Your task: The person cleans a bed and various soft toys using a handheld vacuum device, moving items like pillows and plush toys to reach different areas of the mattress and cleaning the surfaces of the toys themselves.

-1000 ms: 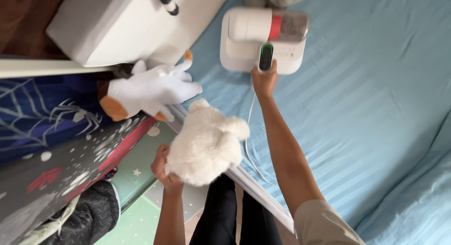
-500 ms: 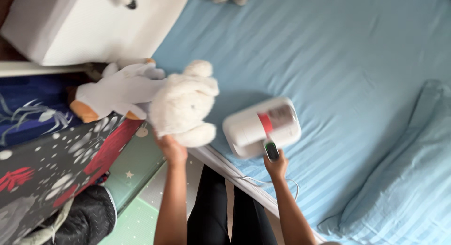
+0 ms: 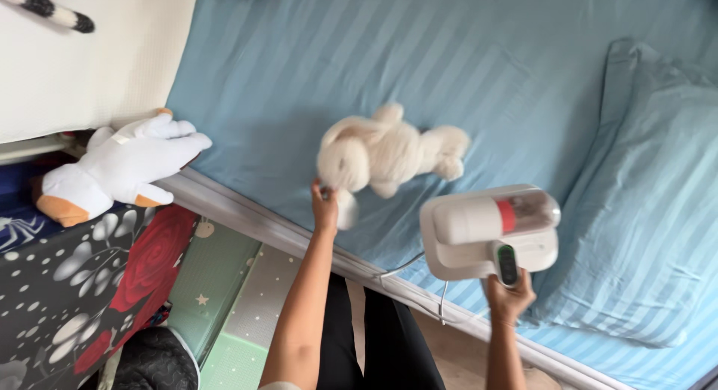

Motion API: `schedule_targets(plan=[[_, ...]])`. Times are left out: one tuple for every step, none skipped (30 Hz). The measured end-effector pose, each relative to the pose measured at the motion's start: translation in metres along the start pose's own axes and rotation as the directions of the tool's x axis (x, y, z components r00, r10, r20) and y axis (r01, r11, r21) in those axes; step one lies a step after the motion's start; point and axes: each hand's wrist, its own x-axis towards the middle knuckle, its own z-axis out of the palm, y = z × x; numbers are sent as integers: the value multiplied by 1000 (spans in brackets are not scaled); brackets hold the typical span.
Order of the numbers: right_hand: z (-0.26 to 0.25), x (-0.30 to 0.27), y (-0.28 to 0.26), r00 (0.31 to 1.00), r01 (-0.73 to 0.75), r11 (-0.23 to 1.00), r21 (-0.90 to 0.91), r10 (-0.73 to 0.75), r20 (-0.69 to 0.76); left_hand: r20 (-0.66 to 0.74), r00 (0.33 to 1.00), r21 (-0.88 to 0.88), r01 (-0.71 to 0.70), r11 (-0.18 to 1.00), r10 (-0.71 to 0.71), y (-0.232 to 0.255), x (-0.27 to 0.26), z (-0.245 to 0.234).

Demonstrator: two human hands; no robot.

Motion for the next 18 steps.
schedule_targets(plan=[[-10,7,-3,1000,-1,1000,1,1,-6,-66,962,105,-257,961,265,2,3,-1],[-26,14,-8,999,-8,1000,4,8,32,-99,855,223,-480,849,510,1,0,-3],[-38,21,-14,997,-16,1000,7,15,69,-96,857,225,-477,850,506,4,-2,-3],[-42,28,-20,997,-21,1000,3,21,70,-61,804,268,-558,785,592,9,-1,-3],[-38,37,-25,992,58,997,-43,-53,110,-20,742,306,-633,711,670,17,1,-2],[-32,48,-29,980,138,987,-88,-123,155,24,693,342,-683,645,721,27,4,0],[-15,58,-31,971,166,979,-117,-142,192,71,639,373,-729,574,766,38,7,3],[5,73,-34,960,202,970,-139,-167,226,70,640,372,-728,576,765,52,11,7],[27,80,-37,941,255,965,-66,-232,248,122,695,339,-701,628,709,66,13,9],[57,88,-43,936,260,965,-28,-244,255,173,739,312,-668,675,651,79,13,7],[81,94,-51,927,264,963,50,-267,261,168,738,314,-669,674,654,88,11,7],[109,97,-61,919,266,955,132,-293,266,201,782,328,-621,712,590,95,11,7],[129,99,-72,922,254,951,175,-292,253,232,821,343,-570,746,521,98,14,8],[146,99,-83,926,237,947,215,-287,246,224,823,349,-567,746,521,95,18,8],[162,99,-94,924,234,946,222,-288,252,170,893,210,-447,870,418,88,25,8],[172,100,-102,931,209,939,273,-277,240,140,945,54,-304,951,294,76,33,10],[181,103,-109,937,184,928,324,-265,228,137,947,54,-299,953,289,64,44,8],[192,110,-114,935,188,928,321,-270,232,127,957,95,-272,957,260,53,56,6]])
